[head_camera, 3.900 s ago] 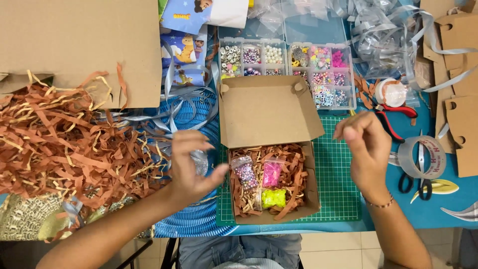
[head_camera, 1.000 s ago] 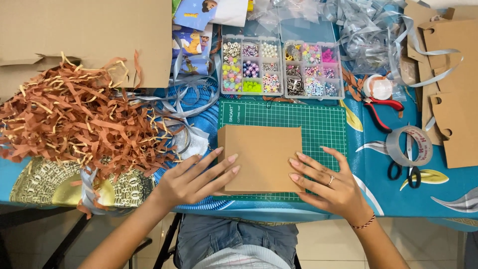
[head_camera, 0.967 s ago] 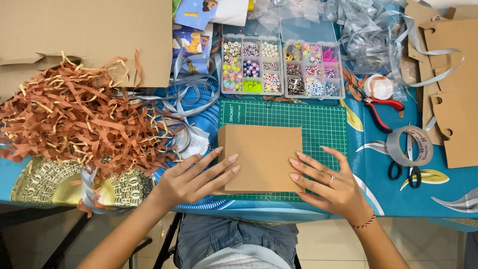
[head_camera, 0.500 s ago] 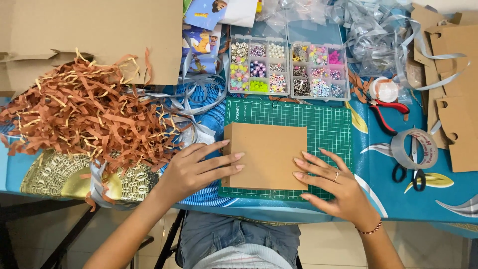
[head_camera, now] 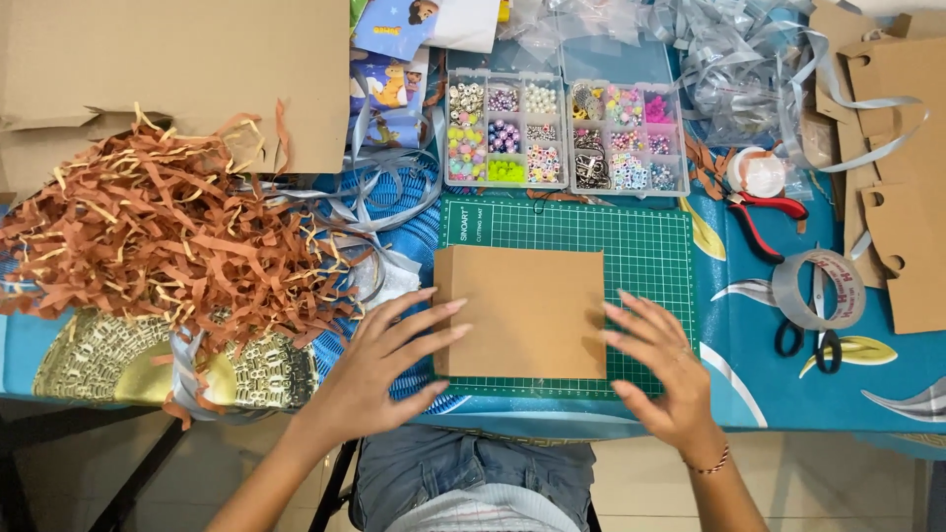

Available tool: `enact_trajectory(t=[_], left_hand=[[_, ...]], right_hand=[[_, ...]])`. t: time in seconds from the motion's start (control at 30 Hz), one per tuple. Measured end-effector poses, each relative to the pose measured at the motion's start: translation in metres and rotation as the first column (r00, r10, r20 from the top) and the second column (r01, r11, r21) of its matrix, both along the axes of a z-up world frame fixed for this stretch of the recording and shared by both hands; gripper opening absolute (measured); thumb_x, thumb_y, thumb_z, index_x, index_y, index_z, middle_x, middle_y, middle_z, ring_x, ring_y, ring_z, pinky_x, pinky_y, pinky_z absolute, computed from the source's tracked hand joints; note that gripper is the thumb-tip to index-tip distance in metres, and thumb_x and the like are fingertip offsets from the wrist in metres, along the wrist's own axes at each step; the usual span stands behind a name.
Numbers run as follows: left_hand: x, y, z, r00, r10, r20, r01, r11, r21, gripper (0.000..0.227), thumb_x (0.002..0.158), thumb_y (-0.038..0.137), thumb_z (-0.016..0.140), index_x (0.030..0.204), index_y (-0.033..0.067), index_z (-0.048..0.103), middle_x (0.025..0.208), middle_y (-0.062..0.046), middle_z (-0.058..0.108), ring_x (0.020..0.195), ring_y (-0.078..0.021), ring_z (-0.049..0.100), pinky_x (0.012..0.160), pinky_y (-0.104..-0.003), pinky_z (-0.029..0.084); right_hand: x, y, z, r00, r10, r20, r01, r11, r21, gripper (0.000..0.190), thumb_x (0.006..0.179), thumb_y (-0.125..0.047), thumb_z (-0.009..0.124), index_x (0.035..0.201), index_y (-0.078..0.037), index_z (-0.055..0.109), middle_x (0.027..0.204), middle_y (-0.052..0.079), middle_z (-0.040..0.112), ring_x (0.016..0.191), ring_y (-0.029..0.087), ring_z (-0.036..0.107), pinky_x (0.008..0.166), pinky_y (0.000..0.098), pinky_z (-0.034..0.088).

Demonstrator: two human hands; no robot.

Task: Assembling a cardboard gift box, filling it with shredded paper, and adding small gift items.

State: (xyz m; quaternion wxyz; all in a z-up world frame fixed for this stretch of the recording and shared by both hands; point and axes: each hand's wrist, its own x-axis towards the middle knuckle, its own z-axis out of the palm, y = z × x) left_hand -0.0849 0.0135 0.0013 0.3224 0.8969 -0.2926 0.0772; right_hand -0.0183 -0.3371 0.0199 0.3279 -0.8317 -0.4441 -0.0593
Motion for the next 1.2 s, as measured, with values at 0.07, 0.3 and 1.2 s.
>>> enact_trajectory(t=[0.07, 0.3, 1.2], left_hand=[[-0.017, -0.019, -0.005, 0.952, 0.266, -0.155, -0.307, 0.851, -0.426, 0.056, 0.096, 0.022, 0.066, 0.147, 0.0098, 0.049, 0.148, -0.009, 0.058, 0.142, -0.0278, 0.053, 0.124, -0.05, 0.041], [-0.031, -0.047, -0.018, 0.736, 0.26, -0.625, -0.648, 0.539, -0.539, 0.049, 0.103, 0.047, 0.044, 0.131, 0.0095, 0.058, 0.117, -0.008, 0.068, 0.109, -0.023, 0.068, 0.093, -0.038, 0.055], [-0.016, -0.033, -0.01, 0.496, 0.0, -0.869, -0.729, 0.544, -0.416, 0.024, 0.09, 0.031, 0.072, 0.105, 0.0123, 0.068, 0.109, -0.004, 0.079, 0.1, -0.0165, 0.072, 0.086, -0.031, 0.055]], right_hand=[[-0.019, 0.014, -0.001, 0.874, -0.343, -0.344, 0.451, 0.836, 0.313, 0.045, 0.106, -0.028, 0.048, 0.138, 0.003, 0.053, 0.143, 0.026, 0.059, 0.142, 0.041, 0.056, 0.12, 0.0483, 0.051], [-0.033, 0.048, -0.002, 0.783, -0.278, -0.557, 0.506, 0.805, 0.309, 0.069, 0.108, -0.048, 0.035, 0.159, -0.001, 0.031, 0.165, 0.018, 0.037, 0.154, 0.036, 0.04, 0.124, 0.0486, 0.041], [-0.086, 0.044, -0.055, 0.422, -0.479, -0.77, 0.881, 0.415, 0.226, 0.057, 0.098, -0.038, 0.046, 0.134, 0.002, 0.064, 0.138, 0.021, 0.068, 0.132, 0.037, 0.066, 0.096, 0.0471, 0.058]])
